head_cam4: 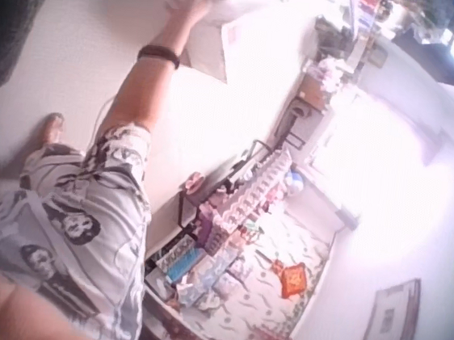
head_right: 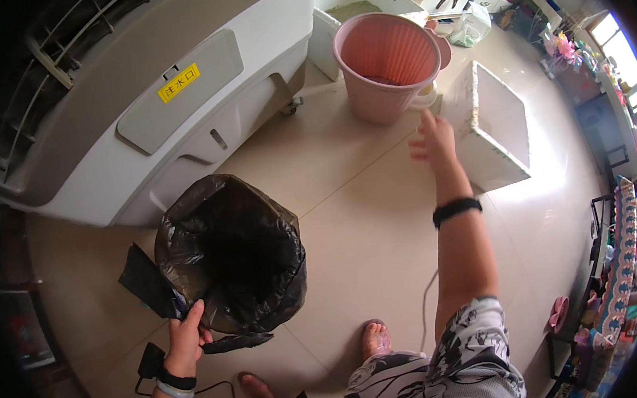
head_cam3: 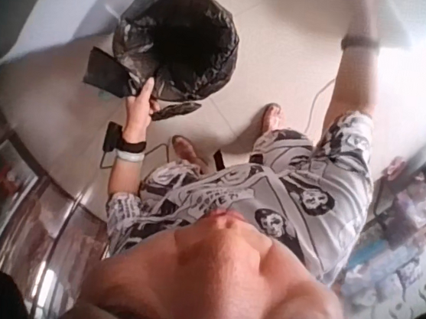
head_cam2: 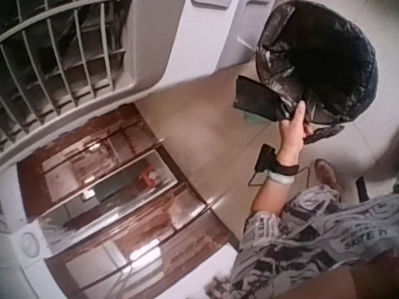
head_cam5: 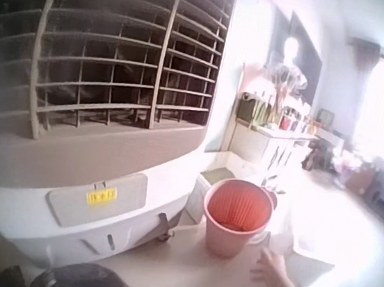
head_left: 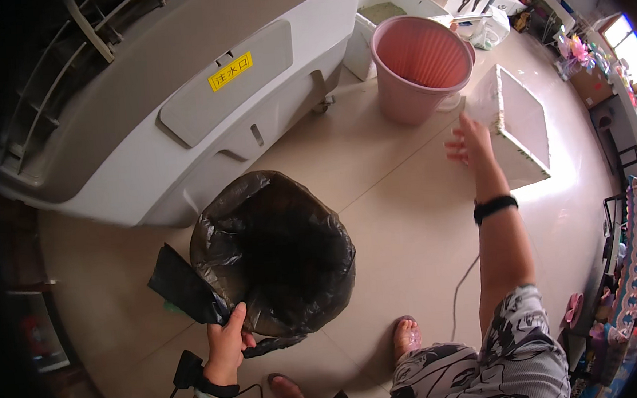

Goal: The person retrieves black plastic bags from a shelf, walks to the living room, and lines two trash bins with the bags. They then place a green packet into one bin and move a white styrofoam box to the other bin, lining it with a bag as well.

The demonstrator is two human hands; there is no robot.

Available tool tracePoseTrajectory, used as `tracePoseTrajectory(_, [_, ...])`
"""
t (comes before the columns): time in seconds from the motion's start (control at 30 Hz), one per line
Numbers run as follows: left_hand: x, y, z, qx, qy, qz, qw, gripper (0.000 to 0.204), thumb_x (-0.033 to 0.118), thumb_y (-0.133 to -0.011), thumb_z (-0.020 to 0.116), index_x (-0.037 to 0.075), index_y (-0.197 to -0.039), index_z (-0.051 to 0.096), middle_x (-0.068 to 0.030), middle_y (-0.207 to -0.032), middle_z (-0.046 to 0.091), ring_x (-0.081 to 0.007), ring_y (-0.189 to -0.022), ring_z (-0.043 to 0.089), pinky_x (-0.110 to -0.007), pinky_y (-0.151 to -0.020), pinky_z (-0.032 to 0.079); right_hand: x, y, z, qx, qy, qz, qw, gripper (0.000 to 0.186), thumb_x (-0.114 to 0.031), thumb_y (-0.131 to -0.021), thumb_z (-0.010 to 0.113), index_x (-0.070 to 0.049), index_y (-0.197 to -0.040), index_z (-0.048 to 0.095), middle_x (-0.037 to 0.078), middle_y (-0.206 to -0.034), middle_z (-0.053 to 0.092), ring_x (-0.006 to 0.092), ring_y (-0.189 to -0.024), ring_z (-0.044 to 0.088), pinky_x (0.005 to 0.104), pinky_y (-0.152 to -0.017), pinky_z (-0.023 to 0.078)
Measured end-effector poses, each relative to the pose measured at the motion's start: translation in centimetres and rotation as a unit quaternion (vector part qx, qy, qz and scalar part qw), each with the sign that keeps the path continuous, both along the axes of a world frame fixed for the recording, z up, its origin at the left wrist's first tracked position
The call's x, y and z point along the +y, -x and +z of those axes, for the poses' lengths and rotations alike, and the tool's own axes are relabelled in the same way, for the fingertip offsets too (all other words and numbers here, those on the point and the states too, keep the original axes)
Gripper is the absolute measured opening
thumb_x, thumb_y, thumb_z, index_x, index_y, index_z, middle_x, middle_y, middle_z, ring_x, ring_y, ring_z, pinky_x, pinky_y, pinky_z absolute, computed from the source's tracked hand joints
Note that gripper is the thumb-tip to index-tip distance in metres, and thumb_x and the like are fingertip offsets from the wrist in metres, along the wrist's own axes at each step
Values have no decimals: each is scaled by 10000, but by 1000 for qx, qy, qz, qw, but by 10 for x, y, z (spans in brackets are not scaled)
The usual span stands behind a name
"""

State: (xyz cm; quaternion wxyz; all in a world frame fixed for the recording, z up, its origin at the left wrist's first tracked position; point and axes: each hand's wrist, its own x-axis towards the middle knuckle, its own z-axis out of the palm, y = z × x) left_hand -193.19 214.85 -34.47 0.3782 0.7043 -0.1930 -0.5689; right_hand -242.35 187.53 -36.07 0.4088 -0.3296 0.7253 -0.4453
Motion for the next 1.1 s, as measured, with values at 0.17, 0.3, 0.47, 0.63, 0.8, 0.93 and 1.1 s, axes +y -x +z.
tracePoseTrajectory(0.17, [-4, 5, 11, -29, -17, -11, 999, 173, 195, -876, 621, 49, -843, 535, -6, -615, 539, -109, -399, 478, -230, -346, 348, -73, -34, 26, -88, -52, -69, 992, 665, -509, -866, 522, -66, -1333, 352, 264, -1171, 477, 367, -801, 630, 448, -565, 542])
tracePoseTrajectory(0.3, [-5, 4, 12, -39, -20, -37, 998, 172, 190, -876, 621, 52, -816, 537, 4, -601, 530, -88, -410, 475, -221, -352, 334, -87, -48, 12, -105, 2, -106, 989, 418, -335, -894, 496, 17, -1116, 454, 213, -960, 600, 335, -742, 650, 424, -578, 544])
tracePoseTrajectory(0.47, [-3, -1, 6, -53, 4, -37, 998, 249, 215, -839, 671, 22, -891, 523, 0, -651, 531, -77, -430, 465, -217, -375, 375, -25, -31, -2, -118, 63, -105, 985, 304, -177, -855, 489, 95, -989, 482, 226, -853, 617, 291, -621, 659, 359, -488, 530])
tracePoseTrajectory(0.63, [-5, -23, 10, -84, 0, -144, 986, 263, 237, -816, 698, 22, -851, 551, 17, -625, 510, -72, -466, 461, -228, -413, 388, 85, 2, 4, -143, 13, 3, 990, 280, -201, -858, 511, 70, -915, 552, 157, -652, 610, 250, -528, 617, 328, -478, 513])
tracePoseTrajectory(0.8, [-1, -59, 29, -155, 77, -247, 953, 303, 316, -881, 608, 22, -845, 547, -1, -686, 576, -76, -530, 504, -243, -462, 408, 161, 15, 25, 54, -84, -1, 995, 358, -299, -909, 510, 12, -1075, 566, 80, -780, 633, 166, -607, 620, 242, -501, 479])
tracePoseTrajectory(0.93, [13, -77, 51, 38, 126, -186, 974, 435, 180, -942, 504, 15, -1334, 414, -96, -998, 625, -133, -694, 596, -242, -641, 478, 181, -48, 79, 177, 169, 52, 968, 398, -107, -862, 535, 30, -1235, 507, 97, -1039, 613, 90, -839, 585, 209, -700, 449])
tracePoseTrajectory(1.1, [26, -66, 75, 301, 284, -93, 906, 649, 61, -891, 512, 107, -1454, 193, -181, -1257, 531, -297, -1062, 590, -387, -874, 468, 194, -228, 127, -5, 107, 636, 764, 423, 0, -799, 579, 77, -1206, 495, 199, -1205, 554, 277, -1062, 560, 353, -918, 425])
